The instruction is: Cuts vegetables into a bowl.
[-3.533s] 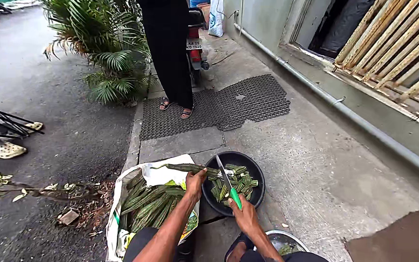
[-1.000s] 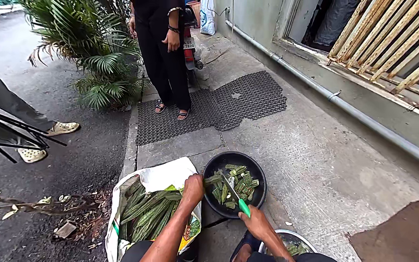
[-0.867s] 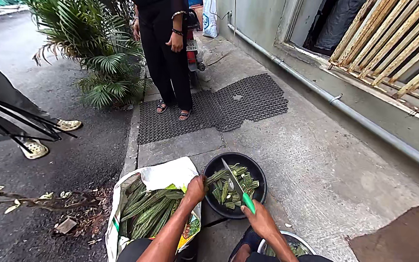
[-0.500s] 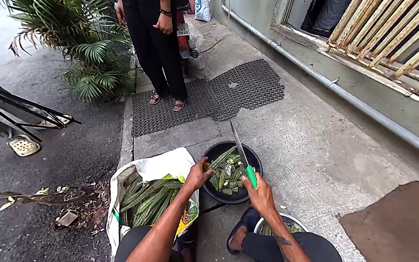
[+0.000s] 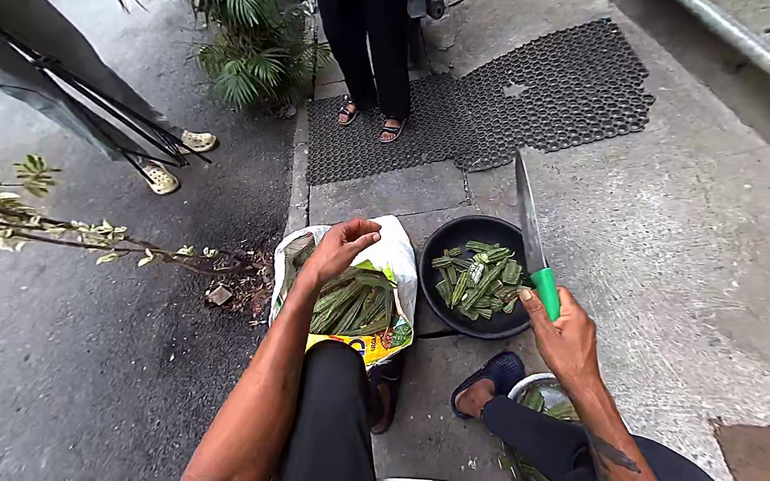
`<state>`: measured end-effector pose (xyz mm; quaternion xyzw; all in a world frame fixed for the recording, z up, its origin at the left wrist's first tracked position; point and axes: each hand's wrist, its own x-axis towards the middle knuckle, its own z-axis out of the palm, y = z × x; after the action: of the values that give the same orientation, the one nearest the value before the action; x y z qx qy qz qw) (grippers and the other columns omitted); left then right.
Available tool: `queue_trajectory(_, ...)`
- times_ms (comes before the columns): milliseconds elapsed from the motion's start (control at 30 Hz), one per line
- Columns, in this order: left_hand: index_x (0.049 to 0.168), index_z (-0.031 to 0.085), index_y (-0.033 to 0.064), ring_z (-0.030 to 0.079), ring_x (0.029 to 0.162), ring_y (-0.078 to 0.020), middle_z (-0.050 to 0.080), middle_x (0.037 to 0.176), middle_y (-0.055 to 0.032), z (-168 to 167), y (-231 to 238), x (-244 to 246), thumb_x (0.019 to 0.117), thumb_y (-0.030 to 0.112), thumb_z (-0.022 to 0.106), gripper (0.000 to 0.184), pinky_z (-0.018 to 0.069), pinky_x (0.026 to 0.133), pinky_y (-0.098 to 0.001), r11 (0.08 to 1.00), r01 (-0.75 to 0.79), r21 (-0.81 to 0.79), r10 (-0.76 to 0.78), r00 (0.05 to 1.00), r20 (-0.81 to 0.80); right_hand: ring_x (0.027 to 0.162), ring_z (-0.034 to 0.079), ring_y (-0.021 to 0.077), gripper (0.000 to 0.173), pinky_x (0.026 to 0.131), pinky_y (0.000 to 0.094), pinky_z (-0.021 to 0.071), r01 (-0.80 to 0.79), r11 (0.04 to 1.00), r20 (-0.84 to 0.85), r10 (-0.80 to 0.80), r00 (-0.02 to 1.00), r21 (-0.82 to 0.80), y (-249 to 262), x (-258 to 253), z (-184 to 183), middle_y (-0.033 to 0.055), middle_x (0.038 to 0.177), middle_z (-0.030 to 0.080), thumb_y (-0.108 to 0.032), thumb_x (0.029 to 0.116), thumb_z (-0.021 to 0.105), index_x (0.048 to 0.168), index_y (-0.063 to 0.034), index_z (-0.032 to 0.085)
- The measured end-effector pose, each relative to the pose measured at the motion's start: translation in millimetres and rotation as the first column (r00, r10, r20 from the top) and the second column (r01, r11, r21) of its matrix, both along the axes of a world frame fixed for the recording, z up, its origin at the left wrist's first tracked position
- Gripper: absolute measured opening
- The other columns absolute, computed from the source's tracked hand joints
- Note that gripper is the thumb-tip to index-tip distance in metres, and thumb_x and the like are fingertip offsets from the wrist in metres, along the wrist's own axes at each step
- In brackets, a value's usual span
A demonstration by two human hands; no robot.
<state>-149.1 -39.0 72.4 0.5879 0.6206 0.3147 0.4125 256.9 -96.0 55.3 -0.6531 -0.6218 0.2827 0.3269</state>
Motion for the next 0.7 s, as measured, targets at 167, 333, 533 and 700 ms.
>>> queue_trajectory(167, 0.117, 0.074, 0.0105, 0.069, 0.109, -0.0361, 0.073, 0.113, -0.0169, -90, -49, -91, 0.1020, 0.042, 0.062, 0.037, 0.0489, 0.098, -0.0656, 0.896, -0.178, -0.407, -0.019, 0.900, -0.435, 0.047, 0.050, 0.0123, 0.055, 0.042, 0.0367, 0.0414, -0.025, 0.999, 0.022, 0.025, 0.999, -0.022, 1, -4, 1, -0.0033, 0.060, 0.052, -0.067, 0.0938, 0.054, 0.104, -0.0140, 0.065)
queue_trajectory(333, 0.142, 0.058, 0.0060, 0.061, 0.125, -0.0417, 0.064, 0.133, -0.0238, -216, -61, -127, 0.1015, 0.041, 0.062, 0.054, 0.0449, 0.107, -0.0636, 0.768, -0.299, -0.566, -0.040, 0.861, -0.508, 0.046, 0.052, 0.0114, 0.050, 0.041, 0.0358, 0.0447, -0.072, 0.994, -0.004, 0.072, 0.997, -0.083, 2, -6, -3, -0.0027, 0.063, 0.056, -0.061, 0.0965, 0.056, 0.108, -0.0122, 0.064)
queue_trajectory(533, 0.148, 0.047, -0.0007, 0.057, 0.127, -0.0475, 0.050, 0.146, -0.0292, -287, -41, -153, 0.0928, 0.023, 0.071, 0.064, 0.0481, 0.102, -0.0661, 0.699, -0.496, -0.515, 0.075, 0.767, -0.637, 0.050, 0.057, 0.0132, 0.044, 0.045, 0.0359, 0.0510, -0.141, 0.976, -0.017, 0.140, 0.990, -0.167, 10, -12, -14, 0.0015, 0.068, 0.059, -0.046, 0.1015, 0.060, 0.109, -0.0028, 0.061)
queue_trajectory(700, 0.149, 0.047, 0.0039, 0.059, 0.121, -0.0501, 0.047, 0.150, -0.0270, -316, -38, -168, 0.0873, 0.017, 0.074, 0.068, 0.0502, 0.095, -0.0695, 0.707, -0.514, -0.485, 0.066, 0.731, -0.679, 0.051, 0.057, 0.0132, 0.038, 0.046, 0.0352, 0.0517, -0.193, 0.960, -0.021, 0.193, 0.981, -0.202, 16, -16, -28, 0.0022, 0.069, 0.060, -0.039, 0.1035, 0.060, 0.107, -0.0011, 0.060)
